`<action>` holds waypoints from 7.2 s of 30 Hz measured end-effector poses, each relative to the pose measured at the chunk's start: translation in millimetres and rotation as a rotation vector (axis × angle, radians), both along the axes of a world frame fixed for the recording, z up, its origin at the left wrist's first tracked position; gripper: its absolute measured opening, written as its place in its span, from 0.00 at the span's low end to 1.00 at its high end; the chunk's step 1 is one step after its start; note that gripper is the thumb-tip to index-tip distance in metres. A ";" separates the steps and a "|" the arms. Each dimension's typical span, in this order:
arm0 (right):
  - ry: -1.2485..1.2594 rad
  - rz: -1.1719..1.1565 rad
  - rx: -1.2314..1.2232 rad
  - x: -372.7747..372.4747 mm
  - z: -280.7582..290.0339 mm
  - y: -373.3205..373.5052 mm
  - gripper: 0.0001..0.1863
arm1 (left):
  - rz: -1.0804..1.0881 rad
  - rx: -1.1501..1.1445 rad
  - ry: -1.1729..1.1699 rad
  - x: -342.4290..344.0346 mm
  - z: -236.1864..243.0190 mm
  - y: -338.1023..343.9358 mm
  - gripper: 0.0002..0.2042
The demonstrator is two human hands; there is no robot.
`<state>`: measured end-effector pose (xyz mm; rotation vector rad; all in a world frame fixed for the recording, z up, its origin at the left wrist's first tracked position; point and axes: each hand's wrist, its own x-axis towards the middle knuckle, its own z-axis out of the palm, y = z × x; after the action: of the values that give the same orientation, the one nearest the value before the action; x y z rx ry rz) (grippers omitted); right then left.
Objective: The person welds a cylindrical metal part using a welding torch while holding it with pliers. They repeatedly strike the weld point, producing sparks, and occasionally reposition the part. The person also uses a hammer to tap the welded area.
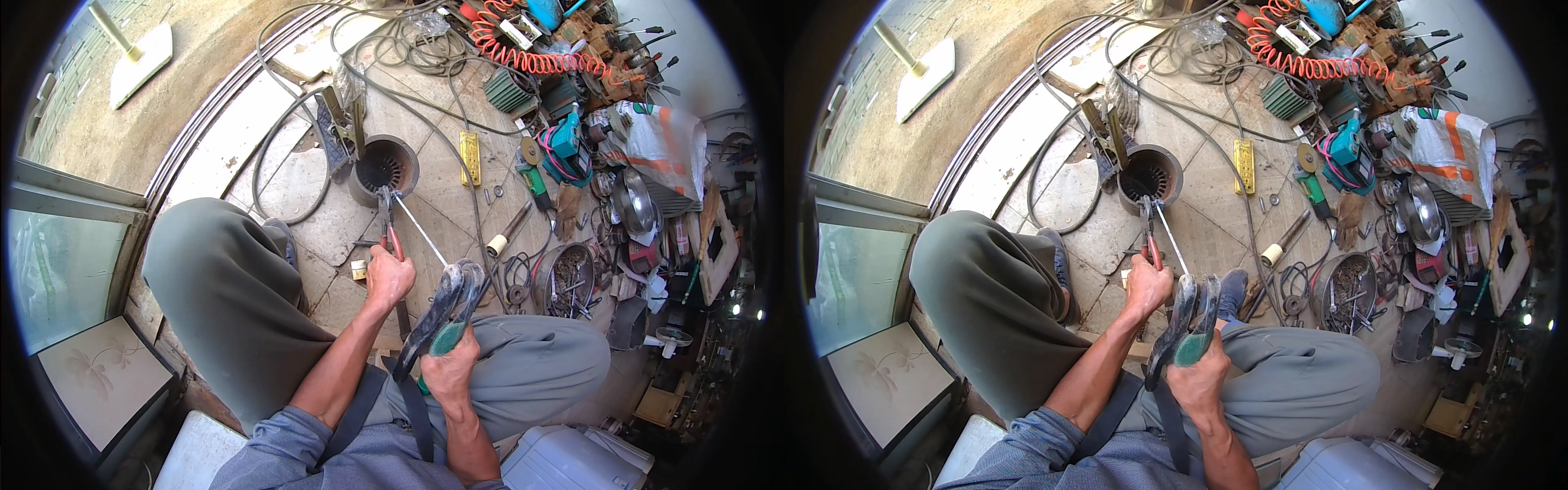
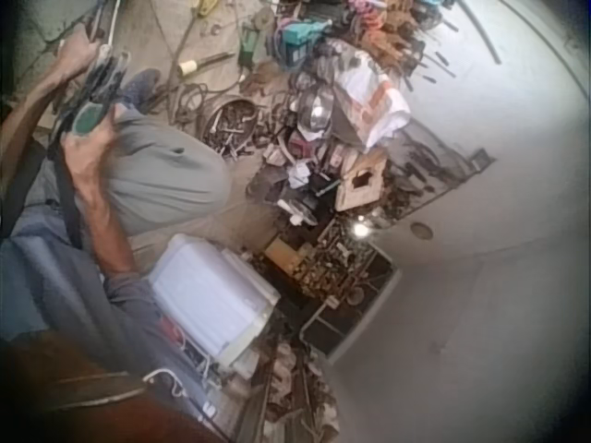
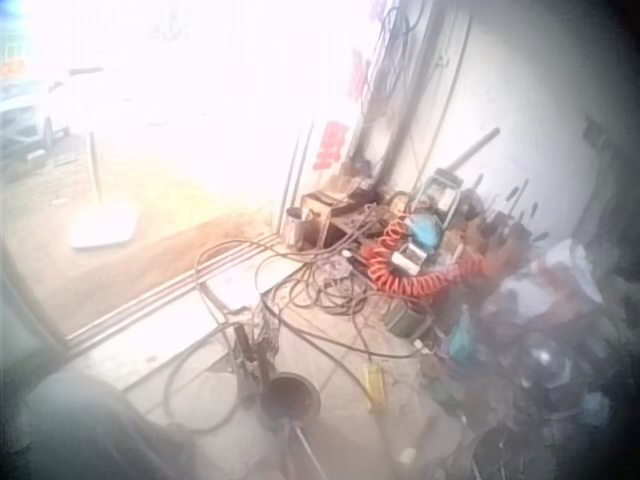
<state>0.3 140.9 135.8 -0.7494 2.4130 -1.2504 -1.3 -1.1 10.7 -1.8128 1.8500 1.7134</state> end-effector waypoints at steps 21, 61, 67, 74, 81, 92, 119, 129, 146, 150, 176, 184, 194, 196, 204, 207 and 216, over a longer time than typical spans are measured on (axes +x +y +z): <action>-0.179 -0.026 0.028 3.3 19.6 -9.5 0.18 | 0.115 -0.036 0.206 0.0 -30.8 14.3 0.26; -0.080 -0.099 -0.096 -3.5 -6.1 0.1 0.21 | 0.068 0.054 0.129 4.8 -23.9 4.0 0.27; -0.064 -0.115 -0.095 -5.9 -3.7 -3.7 0.20 | 0.122 0.093 0.210 6.8 -32.1 5.0 0.22; -0.045 -0.073 0.025 -7.0 1.0 -7.8 0.19 | 0.223 0.266 0.355 12.1 -50.4 8.4 0.16; -0.118 -0.099 0.057 -7.0 3.6 -7.4 0.22 | 0.292 0.387 0.430 10.8 -33.7 3.9 0.14; -0.028 -0.103 0.039 -5.9 6.7 -12.3 0.17 | 0.420 0.587 0.455 7.4 3.6 -13.4 0.10; -0.165 -0.155 -0.111 -3.3 8.6 1.6 0.17 | 0.763 1.620 1.293 27.9 18.3 -44.1 0.26; -0.177 -0.117 -0.097 -5.4 7.9 -3.0 0.16 | 0.773 1.583 1.266 26.4 15.1 -55.3 0.29; -0.123 -0.161 -0.182 -7.3 9.6 5.5 0.15 | 0.278 0.359 0.416 28.0 42.2 -34.9 0.24; -0.117 -0.172 -0.219 -8.1 11.2 7.2 0.16 | 0.140 0.017 0.381 38.6 35.1 -43.9 0.27; -0.120 -0.290 -0.311 -10.4 16.3 13.6 0.18 | 0.145 0.680 1.274 61.9 97.2 -29.5 0.33; -0.096 -0.248 -0.294 -11.9 13.6 17.0 0.18 | 0.081 0.602 1.361 69.3 111.7 -28.4 0.29; -0.077 -0.258 -0.272 -9.4 21.2 10.5 0.12 | 0.042 0.582 0.996 54.6 88.6 -20.0 0.12; -0.060 -0.255 -0.253 -9.2 21.3 10.5 0.11 | 0.034 0.572 0.929 52.5 63.7 -20.0 0.10; -0.066 -0.237 -0.229 -8.9 10.8 5.4 0.11 | 0.025 0.480 0.644 41.7 26.4 -18.3 0.20; -0.068 -0.211 -0.212 -9.8 1.7 6.7 0.12 | 0.066 0.514 0.620 38.9 18.7 -19.6 0.23; -0.099 -0.228 -0.154 -9.8 -0.6 -7.8 0.12 | -0.158 0.038 0.259 42.9 -28.4 -33.9 0.13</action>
<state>-9.5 133.0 135.2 -0.4478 2.3943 -1.5363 41.6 -35.0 -17.8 -1.4448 1.9736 1.9864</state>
